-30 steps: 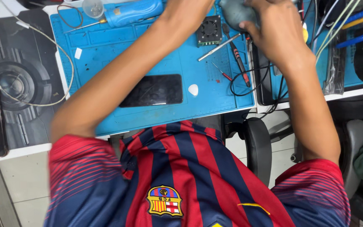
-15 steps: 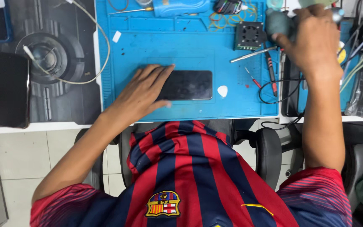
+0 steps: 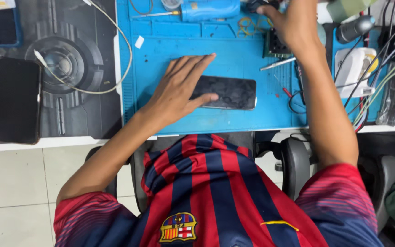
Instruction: The person reassembles a smartphone by aligning and pressing the screen onto the chassis, then applies adhesive along the screen edges using a tube. The person also briefly operates the touchscreen to check functionality.
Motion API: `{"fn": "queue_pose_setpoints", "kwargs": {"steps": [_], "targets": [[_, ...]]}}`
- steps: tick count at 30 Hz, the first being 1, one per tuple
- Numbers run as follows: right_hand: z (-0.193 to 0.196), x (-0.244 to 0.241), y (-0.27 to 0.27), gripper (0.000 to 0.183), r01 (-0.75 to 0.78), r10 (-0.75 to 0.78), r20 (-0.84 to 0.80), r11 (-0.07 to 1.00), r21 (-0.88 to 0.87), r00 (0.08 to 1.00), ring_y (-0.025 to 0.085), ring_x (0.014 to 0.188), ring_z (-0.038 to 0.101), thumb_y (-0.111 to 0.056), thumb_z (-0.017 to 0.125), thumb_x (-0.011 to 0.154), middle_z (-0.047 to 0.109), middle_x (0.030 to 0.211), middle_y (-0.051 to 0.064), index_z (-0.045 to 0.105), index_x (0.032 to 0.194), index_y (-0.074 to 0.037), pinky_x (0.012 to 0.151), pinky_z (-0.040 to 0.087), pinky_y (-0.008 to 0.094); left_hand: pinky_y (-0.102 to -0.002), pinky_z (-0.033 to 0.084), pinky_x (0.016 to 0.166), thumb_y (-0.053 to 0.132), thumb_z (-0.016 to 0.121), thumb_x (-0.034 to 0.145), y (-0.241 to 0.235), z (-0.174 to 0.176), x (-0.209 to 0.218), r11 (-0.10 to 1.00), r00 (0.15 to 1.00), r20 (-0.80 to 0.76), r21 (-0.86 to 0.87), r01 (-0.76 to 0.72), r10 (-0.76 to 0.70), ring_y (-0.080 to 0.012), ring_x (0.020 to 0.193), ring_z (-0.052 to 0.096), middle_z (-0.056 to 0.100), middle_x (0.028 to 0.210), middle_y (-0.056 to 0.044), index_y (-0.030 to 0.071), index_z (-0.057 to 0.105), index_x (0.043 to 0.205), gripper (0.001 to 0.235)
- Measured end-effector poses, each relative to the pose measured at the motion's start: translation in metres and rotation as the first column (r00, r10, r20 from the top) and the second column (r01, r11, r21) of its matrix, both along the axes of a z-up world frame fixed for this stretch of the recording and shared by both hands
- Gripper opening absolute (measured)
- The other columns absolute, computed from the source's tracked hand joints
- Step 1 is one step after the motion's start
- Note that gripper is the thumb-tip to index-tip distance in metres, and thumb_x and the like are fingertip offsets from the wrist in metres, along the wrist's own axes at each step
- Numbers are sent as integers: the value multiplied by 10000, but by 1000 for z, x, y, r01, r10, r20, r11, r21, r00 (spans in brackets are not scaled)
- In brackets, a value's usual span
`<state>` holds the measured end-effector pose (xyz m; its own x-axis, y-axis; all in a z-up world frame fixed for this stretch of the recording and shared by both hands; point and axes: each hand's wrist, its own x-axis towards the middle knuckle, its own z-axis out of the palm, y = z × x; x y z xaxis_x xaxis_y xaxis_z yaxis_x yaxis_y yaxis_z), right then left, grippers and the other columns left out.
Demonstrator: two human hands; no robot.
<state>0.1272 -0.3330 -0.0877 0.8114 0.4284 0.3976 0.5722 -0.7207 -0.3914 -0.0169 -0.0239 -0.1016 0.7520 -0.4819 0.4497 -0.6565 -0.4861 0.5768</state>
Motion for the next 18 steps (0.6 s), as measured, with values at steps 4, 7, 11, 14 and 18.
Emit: {"fn": "queue_pose_setpoints", "kwargs": {"steps": [4, 7, 11, 14, 18], "targets": [[47, -67, 23, 318, 5, 70, -204, 939, 344, 976, 141, 963, 709, 31, 884, 925, 691, 1038, 44, 633, 1117, 0, 806, 563, 292, -374, 529, 1109, 194, 782, 1042, -8, 22, 3, 967, 994, 59, -243, -70, 87, -282, 1301, 580, 542, 1461, -116, 96, 510, 1542, 577], [63, -119, 60, 384, 159, 147, -427, 782, 602, 892, 73, 928, 671, 24, 804, 873, 649, 1014, 11, 582, 1182, -24, 824, 596, 213, -356, 548, 1069, 170, 798, 1017, -26, 36, 1, 959, 983, 159, -281, -45, 93, -268, 1251, 611, 560, 1452, -76, 93, 548, 1483, 535], [69, -154, 90, 375, 48, 154, -281, 800, 598, 947, 77, 958, 623, 91, 796, 948, 656, 1076, 70, 624, 1274, 27, 814, 543, 198, -335, 563, 981, 69, 768, 1014, -31, 41, -18, 922, 996, -3, -380, -79, 85, -245, 1121, 662, 632, 1330, -78, 59, 591, 1429, 452], [68, -158, 96, 338, -39, 169, -180, 824, 565, 969, 118, 1032, 623, 101, 783, 947, 581, 1212, 130, 668, 1256, 28, 824, 563, 240, -334, 561, 892, 50, 773, 976, -28, 36, -27, 892, 984, -149, -425, -155, 100, -244, 1026, 678, 697, 1186, -80, 61, 661, 1324, 366], [69, -162, 94, 379, -7, 63, -155, 942, 335, 986, 171, 869, 651, 130, 808, 874, 711, 1182, 179, 704, 1228, 45, 713, 517, 287, -353, 530, 873, 104, 799, 979, -28, 32, -23, 901, 980, -160, -397, -176, 120, -266, 976, 667, 712, 1080, -93, 41, 680, 1234, 288]]}}
